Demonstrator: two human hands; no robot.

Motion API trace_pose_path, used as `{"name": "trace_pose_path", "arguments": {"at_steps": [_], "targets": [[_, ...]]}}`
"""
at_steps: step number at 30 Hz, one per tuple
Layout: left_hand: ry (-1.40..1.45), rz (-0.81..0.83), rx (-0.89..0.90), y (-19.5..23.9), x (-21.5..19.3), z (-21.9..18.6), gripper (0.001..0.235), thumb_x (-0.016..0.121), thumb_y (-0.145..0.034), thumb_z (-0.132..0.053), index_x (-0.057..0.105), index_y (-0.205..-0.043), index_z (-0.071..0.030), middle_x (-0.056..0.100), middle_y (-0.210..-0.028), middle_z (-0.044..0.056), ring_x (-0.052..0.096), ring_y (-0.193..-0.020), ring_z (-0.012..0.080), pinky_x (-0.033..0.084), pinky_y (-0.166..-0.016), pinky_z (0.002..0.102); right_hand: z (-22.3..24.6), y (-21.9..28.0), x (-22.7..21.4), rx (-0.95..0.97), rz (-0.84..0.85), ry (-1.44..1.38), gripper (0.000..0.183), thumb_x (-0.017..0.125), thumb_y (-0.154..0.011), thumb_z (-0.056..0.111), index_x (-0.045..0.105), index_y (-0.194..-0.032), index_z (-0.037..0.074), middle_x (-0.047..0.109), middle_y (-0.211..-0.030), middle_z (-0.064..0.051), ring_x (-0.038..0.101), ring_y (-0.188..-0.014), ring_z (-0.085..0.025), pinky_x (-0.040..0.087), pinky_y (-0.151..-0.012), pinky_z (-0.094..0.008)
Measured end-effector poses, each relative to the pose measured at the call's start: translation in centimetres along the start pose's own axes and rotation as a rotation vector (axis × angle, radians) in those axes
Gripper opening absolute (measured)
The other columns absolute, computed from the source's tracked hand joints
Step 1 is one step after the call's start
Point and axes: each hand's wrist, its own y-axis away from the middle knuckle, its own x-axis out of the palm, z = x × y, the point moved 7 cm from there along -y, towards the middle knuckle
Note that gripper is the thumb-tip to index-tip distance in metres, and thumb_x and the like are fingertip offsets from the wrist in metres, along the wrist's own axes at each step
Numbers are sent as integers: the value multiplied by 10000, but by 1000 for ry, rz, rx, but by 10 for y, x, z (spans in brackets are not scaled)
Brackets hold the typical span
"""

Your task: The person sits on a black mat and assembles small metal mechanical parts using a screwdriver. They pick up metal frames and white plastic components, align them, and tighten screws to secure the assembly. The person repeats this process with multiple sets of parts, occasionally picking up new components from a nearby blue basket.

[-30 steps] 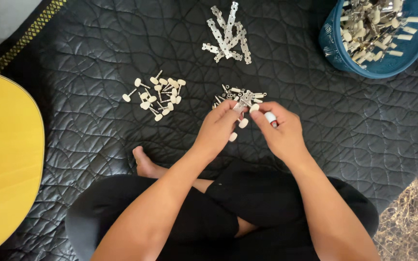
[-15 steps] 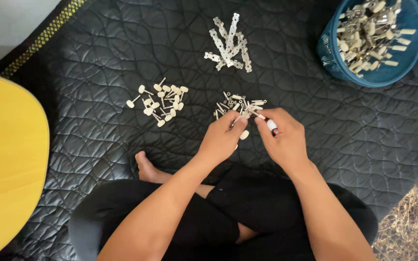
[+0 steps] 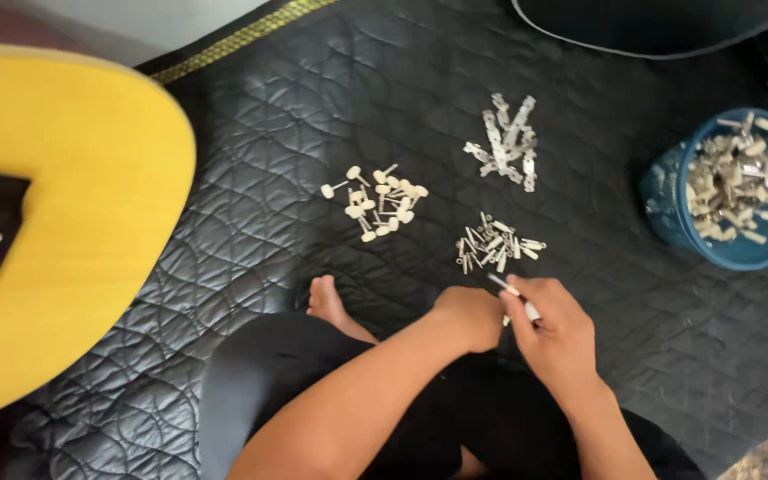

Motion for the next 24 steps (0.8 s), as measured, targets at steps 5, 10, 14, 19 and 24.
{"name": "trace_pose_path", "arguments": {"at_steps": [5, 10, 14, 19, 24], "targets": [[134, -101, -57, -2, -3, -1, 305, 448, -924, -115, 730, -850, -26, 739, -821, 176, 727, -836, 389, 578, -683, 575, 46, -47, 19, -198, 121, 125, 125, 723, -940, 268, 753, -1034, 192, 677, -792, -1, 700, -750, -223, 566, -687, -324], [270, -228, -142, -9, -13, -2, 333, 441, -925, -158, 729, -912, 8, 728, -834, 225, 719, -840, 433, 576, -702, 601, 76, -89, 48, -296, 211, 179, 159, 677, -969, 303, 736, -1094, 223, 616, -746, -23, 683, -716, -250, 558, -652, -373], [385, -311, -210, -18, -18, -1, 385, 434, -925, -201, 729, -974, 42, 717, -848, 273, 710, -845, 477, 573, -720, 627, 77, -97, 49, -269, 218, 238, 312, 678, -966, 343, 692, -1251, 217, 625, -810, -36, 684, -753, -261, 560, -666, -386], [497, -358, -272, -8, -24, 9, 453, 427, -925, -244, 728, -1036, 76, 706, -862, 322, 702, -849, 520, 571, -739, 653, 52, -79, 2, -182, 141, 168, 317, 733, -959, 271, 724, -1246, 139, 652, -839, -87, 681, -804, -320, 550, -711, -409], [549, -274, -157, 14, -79, 17, 440, 404, -933, -399, 652, -1075, -64, 736, -1009, 232, 708, -1039, 432, 562, -850, 572, -29, -31, -32, 68, 47, 123, 237, 730, -1021, 198, 736, -1240, 105, 676, -899, -116, 679, -886, -337, 534, -739, -420]]}}
